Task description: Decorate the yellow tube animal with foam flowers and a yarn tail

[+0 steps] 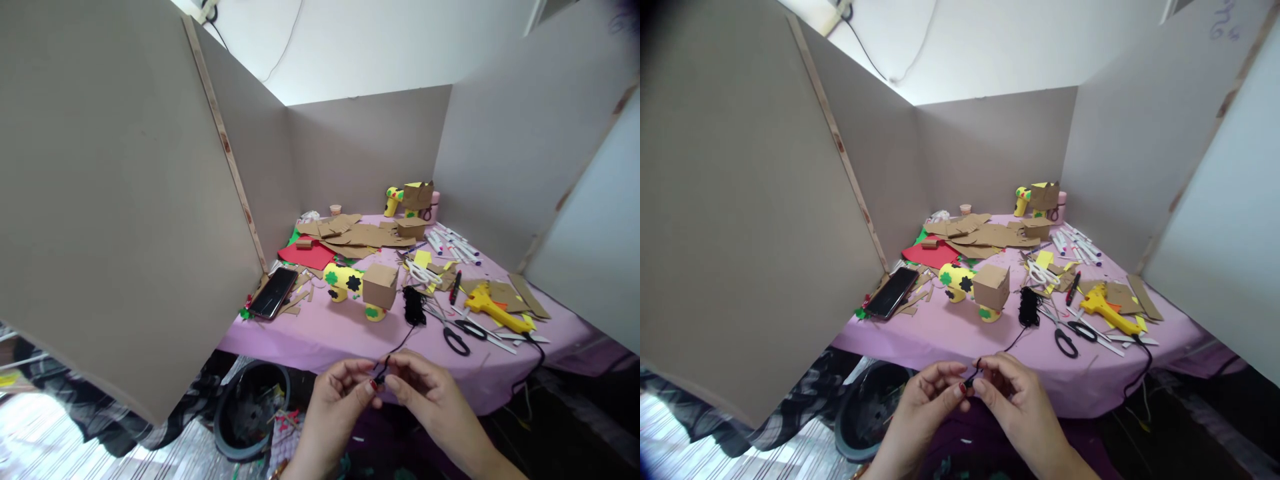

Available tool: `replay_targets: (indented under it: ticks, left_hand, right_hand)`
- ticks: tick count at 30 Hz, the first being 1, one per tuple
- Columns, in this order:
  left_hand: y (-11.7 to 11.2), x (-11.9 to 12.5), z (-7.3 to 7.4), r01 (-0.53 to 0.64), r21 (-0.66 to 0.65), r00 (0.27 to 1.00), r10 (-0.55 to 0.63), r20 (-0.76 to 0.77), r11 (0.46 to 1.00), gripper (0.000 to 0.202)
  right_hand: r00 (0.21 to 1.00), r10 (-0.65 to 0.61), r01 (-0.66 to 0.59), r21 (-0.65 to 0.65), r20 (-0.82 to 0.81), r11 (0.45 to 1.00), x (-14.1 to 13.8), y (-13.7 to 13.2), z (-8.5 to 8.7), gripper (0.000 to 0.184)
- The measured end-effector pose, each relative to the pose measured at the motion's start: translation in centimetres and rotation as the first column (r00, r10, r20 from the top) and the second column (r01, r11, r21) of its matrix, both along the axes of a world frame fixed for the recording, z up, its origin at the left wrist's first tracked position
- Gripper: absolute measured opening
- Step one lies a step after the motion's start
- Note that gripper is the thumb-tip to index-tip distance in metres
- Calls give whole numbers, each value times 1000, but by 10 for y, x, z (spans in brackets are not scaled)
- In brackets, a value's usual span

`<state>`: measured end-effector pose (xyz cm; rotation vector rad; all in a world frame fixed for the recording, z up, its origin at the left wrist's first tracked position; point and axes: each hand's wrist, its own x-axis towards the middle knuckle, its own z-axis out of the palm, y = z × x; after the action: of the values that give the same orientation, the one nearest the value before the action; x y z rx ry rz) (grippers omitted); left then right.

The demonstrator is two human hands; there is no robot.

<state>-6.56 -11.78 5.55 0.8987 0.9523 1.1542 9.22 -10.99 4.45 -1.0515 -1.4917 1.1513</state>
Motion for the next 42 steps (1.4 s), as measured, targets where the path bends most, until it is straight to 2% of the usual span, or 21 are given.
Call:
replay_targets:
  ticks: [3,10,15,21,27,32,36,39,42]
  left_hand:
    - [-1,-2,-1,-1,85,997,7,-75,996,25]
    - [-4,-3,-3,30,344,916,112,-386,938,18]
    - [-5,-5,-3,14,434,844,221,-488,901,17]
    - [-4,-6,-6,-43,401,861,238,-450,915,18]
    - [-2,-6,-10,-92,390,863,268,-427,916,20]
    - [-2,-6,-6,-17,466,825,276,-493,885,16]
    - [-3,-4,-5,-7,397,829,227,-512,918,12]
    - [-2,-3,-8,-43,334,845,213,-491,942,12]
    - [0,-2,-11,-91,256,895,191,-402,963,12]
  right_hand:
    - [1000,-3,3,12,6,1000,-2,-1,0,21]
    - [988,-18,-1,-128,-154,992,-2,0,5,22]
    - [994,6,-11,-49,-106,999,-4,-2,7,16]
    - [988,60,-58,17,-140,998,-3,-8,4,7]
    - [991,124,-120,77,-45,990,-4,-11,-2,8]
    - [993,100,-98,44,-63,994,-6,-9,-1,9]
    - [993,77,-73,43,-90,996,-7,-7,4,12]
    - [996,83,-77,128,-44,989,-8,-8,6,10]
    - [979,174,-197,261,107,945,-8,-12,7,11]
